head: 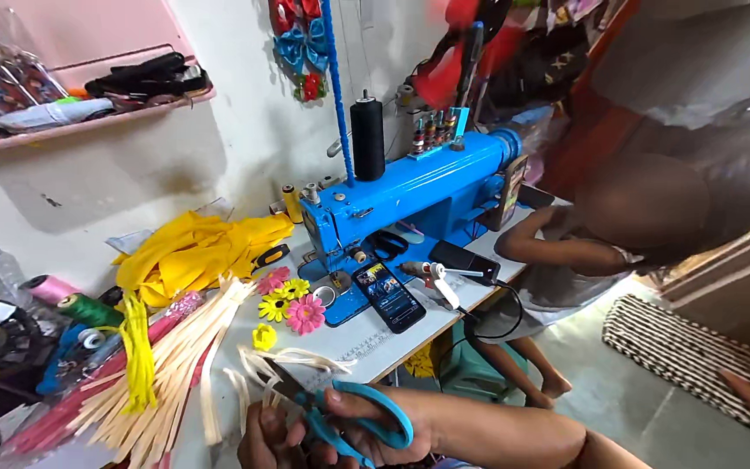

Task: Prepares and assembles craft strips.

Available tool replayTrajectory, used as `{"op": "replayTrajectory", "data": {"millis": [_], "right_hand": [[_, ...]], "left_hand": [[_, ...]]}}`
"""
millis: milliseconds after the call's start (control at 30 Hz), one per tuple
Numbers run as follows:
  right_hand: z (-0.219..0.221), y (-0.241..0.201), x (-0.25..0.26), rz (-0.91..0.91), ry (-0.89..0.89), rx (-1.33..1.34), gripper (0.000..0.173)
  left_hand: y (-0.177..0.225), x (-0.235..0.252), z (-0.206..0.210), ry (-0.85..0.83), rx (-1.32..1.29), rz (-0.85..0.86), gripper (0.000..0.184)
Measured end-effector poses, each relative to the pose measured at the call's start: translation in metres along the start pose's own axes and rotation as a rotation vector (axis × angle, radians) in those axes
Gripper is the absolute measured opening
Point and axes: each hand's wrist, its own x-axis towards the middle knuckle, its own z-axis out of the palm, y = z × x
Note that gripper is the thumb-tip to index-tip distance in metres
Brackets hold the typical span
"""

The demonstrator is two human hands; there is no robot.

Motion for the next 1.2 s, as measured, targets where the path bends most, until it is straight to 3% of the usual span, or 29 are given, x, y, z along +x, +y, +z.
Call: {"op": "replayTrajectory", "data": {"millis": [267,400,633,967,1200], "right_hand": [[0.0,0.001,-0.001,-0.002,0.002,-0.021,0.044],[-0.003,0.002,0.0,0.001,-0.011,0.002,0.044],[-0.007,0.009,0.001,-0.029,-0.023,0.043,0.05],[-0.02,0.025,-0.009,-0.016,-0.061,0.18,0.066],[-0.02,0.027,-0.015,0.016,-0.028,0.253,0.065]], "left_hand": [[0.0,-0.001,0.0,0.015,0.039,0.008,0.071],[0.0,-0.003,0.0,0.024,0.073,0.002,0.062],[-0.002,-0.003,-0.001,0.011,0.151,0.058,0.072],[0.005,-0.007,-0.001,-0.14,0.232,0.066,0.044],[0.002,-0.015,-0.001,-0.136,0.348,0.081,0.047]]}}
